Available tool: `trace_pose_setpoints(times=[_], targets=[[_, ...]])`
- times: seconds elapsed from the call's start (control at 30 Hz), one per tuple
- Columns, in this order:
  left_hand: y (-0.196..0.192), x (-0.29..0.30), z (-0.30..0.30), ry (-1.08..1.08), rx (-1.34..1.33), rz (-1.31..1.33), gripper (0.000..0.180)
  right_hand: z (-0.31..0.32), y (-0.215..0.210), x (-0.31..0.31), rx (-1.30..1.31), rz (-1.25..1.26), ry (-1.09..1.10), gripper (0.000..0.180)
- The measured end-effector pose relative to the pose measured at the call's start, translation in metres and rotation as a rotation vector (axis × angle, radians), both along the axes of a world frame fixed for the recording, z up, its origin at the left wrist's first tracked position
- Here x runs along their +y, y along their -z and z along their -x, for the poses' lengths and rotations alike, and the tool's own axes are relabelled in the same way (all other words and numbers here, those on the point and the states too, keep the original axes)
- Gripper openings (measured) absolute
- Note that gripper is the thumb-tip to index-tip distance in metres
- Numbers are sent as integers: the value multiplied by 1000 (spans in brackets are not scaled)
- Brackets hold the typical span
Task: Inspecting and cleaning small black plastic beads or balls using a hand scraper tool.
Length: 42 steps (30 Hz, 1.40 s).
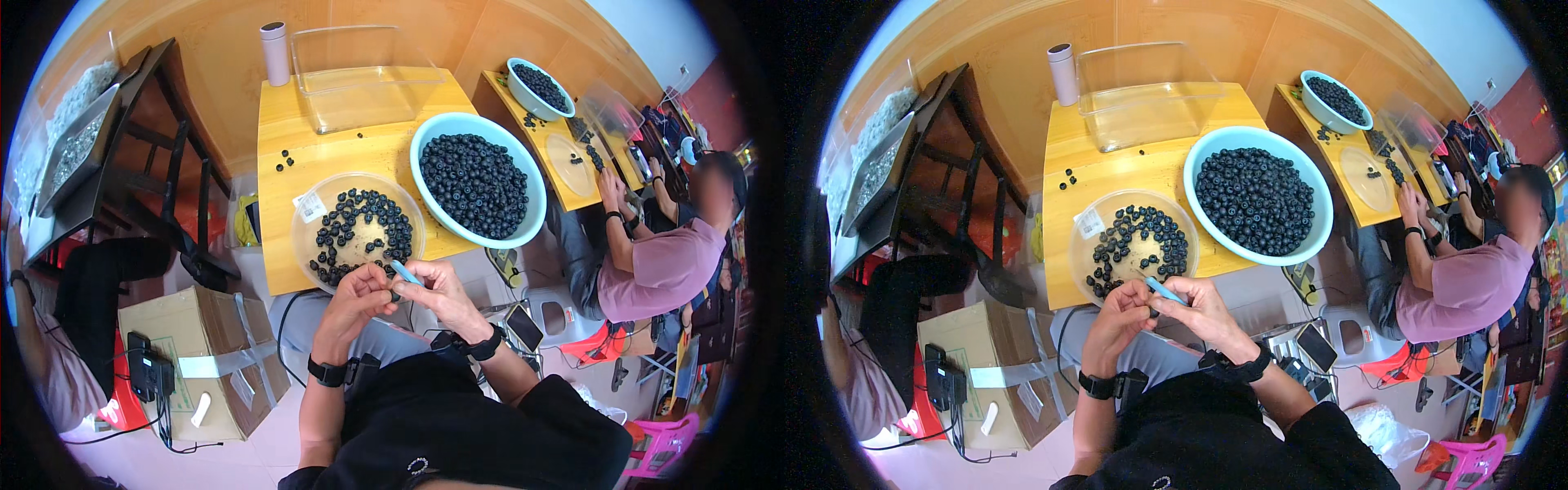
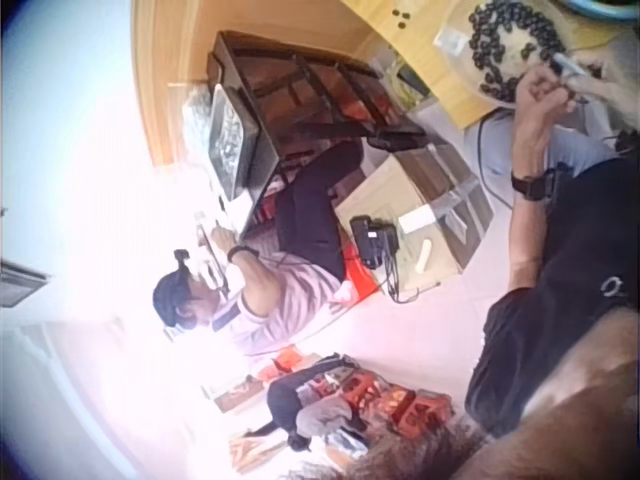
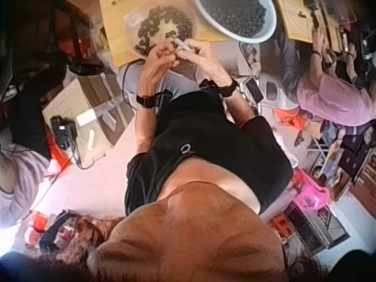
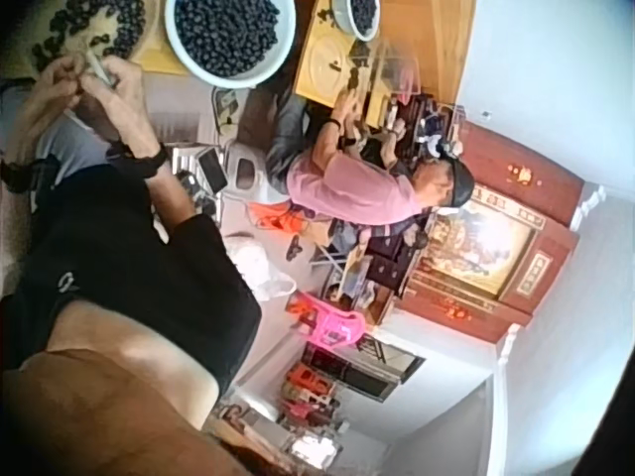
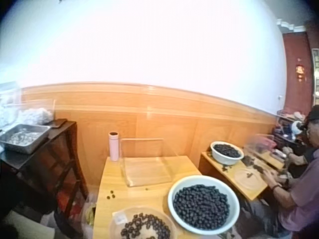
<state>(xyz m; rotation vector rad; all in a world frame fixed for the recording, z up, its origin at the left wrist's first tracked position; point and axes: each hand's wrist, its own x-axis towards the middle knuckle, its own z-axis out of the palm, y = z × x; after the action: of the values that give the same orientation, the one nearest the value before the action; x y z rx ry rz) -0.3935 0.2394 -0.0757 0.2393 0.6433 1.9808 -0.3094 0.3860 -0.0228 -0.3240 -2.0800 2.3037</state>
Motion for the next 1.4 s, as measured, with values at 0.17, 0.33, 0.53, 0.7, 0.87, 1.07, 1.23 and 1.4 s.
trace_pose_setpoints(times=[0.17,0.33,0.53,0.7,0.87,1.07,1.23,1.4], targets=[[4,4,1,31,-12,-36,17,-6,-10,-4,15,-99,-4,14],[1,7,-2,-10,43,24,15,-13,-9,13,-16,-301,134,22],[4,-18,19,-322,235,303,11,-9,-21,107,138,-533,646,23],[5,-39,50,-615,498,574,15,-10,-28,134,276,-589,761,35],[1,-30,62,-650,840,879,11,-12,7,110,185,-529,670,22],[10,-6,60,-627,1350,1191,11,-11,10,82,136,-634,598,16],[15,12,59,-487,1545,1366,10,-13,10,77,133,-695,570,15],[20,15,57,-544,1566,1300,8,-12,17,71,159,-688,552,14]])
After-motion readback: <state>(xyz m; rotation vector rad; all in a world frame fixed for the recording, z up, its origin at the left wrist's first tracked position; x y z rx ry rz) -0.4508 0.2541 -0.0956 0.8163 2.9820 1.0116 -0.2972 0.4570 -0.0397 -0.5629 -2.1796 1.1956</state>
